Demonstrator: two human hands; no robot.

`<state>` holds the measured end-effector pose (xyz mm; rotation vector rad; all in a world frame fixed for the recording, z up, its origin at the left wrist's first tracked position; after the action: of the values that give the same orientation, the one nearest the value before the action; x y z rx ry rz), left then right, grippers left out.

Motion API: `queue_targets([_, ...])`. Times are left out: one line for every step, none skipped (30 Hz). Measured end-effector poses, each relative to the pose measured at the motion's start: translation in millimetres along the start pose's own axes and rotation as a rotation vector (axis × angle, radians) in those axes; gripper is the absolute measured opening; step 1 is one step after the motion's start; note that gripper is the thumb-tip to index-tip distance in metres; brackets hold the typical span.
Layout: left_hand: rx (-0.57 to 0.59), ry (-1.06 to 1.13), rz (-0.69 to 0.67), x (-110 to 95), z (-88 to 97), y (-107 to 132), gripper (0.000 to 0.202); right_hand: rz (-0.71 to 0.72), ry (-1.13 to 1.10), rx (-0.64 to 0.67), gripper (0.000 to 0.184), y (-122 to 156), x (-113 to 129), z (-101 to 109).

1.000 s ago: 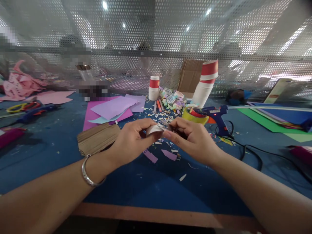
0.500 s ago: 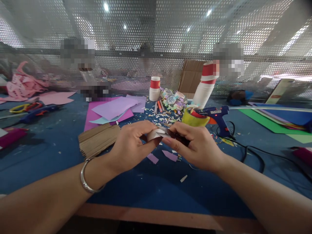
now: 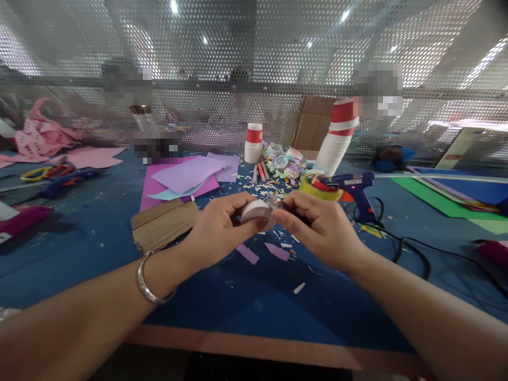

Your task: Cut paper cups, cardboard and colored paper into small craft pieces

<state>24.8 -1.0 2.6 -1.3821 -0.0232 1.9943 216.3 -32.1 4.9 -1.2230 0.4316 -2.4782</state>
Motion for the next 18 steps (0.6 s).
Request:
queue_targets([-0.005,0.051,0.026,1.9,0.0,-1.1,0.019,-0.032,-0.035,-0.019,0.04,-1.9,-1.9,1.2])
queue_targets([-0.014,0.098,0.046,3.3,0.0,-2.2,0.023,-0.062,-0.076,-0.035,0.042,-3.7,-4.3,2.4])
queue_targets([-0.024,0.138,0.062,4.4,-0.2,-3.1,0.027,-0.094,-0.12,-0.045,0.043,-5.5,-7.0,3.4])
queue_targets([-0.031,0.171,0.07,4.9,-0.6,-3.7,0.029,-0.128,-0.166,-0.047,0.045,-7.2,-9.9,3.9])
queue_targets([-0.033,0.197,0.074,4.9,-1.1,-4.0,0.029,-0.164,-0.211,-0.04,0.046,-8.5,-13.0,3.8])
queue_targets([-0.027,0.216,0.077,4.5,-1.8,-4.0,0.029,-0.201,-0.254,-0.026,0.047,-9.6,-16.1,3.2])
queue_targets([-0.015,0.232,0.085,3.9,-2.7,-3.7,0.028,-0.237,-0.293,-0.006,0.048,-10.4,-18.8,2.0])
queue_targets([-0.001,0.249,0.101,3.3,-3.6,-3.2,0.028,-0.27,-0.326,0.019,0.049,-10.9,-21.1,0.5])
queue_targets([0.013,0.269,0.12,2.5,-4.6,-2.5,0.029,-0.298,-0.353,0.044,0.05,-11.1,-22.8,-1.2])
queue_targets([0.028,0.292,0.139,1.8,-5.5,-1.9,0.031,-0.319,-0.375,0.07,0.05,-11.0,-23.8,-2.9])
queue_targets([0.042,0.317,0.157,1.2,-6.3,-1.4,0.033,-0.335,-0.397,0.095,0.05,-10.8,-24.2,-4.5])
queue_targets([0.058,0.343,0.174,0.7,-7.1,-1.2,0.036,-0.345,-0.419,0.115,0.05,-10.4,-24.0,-5.7])
queue_targets([0.077,0.367,0.186,0.4,-7.9,-1.2,0.039,-0.351,-0.442,0.133,0.05,-9.9,-23.4,-6.6])
queue_targets([0.098,0.382,0.191,0.4,-8.6,-1.4,0.042,-0.355,-0.463,0.147,0.05,-9.3,-22.5,-7.0])
queue_targets([0.117,0.388,0.191,0.7,-9.1,-1.9,0.045,-0.359,-0.478,0.157,0.05,-8.8,-21.6,-7.2])
queue_targets([0.129,0.389,0.185,1.3,-9.3,-2.5,0.048,-0.361,-0.485,0.166,0.05,-8.3,-20.8,-7.1])
queue_targets([0.135,0.386,0.175,2.2,-9.3,-3.1,0.051,-0.36,-0.484,0.172,0.049,-8.0,-20.0,-6.9])
queue_targets([0.134,0.381,0.163,3.4,-9.1,-3.6,0.053,-0.358,-0.477,0.178,0.049,-7.8,-19.5,-6.6])
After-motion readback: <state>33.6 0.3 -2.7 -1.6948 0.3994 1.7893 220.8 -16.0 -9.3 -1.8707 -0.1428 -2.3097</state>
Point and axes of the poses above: each hand's wrist, its own y-axis away from the middle knuckle, its own z-axis out of the back of the hand, x = y × z, the point moved 2 cm from there along -y, towards the middle knuckle, and after that the axes turned 8 degrees about -z, right-handed, at the moved point
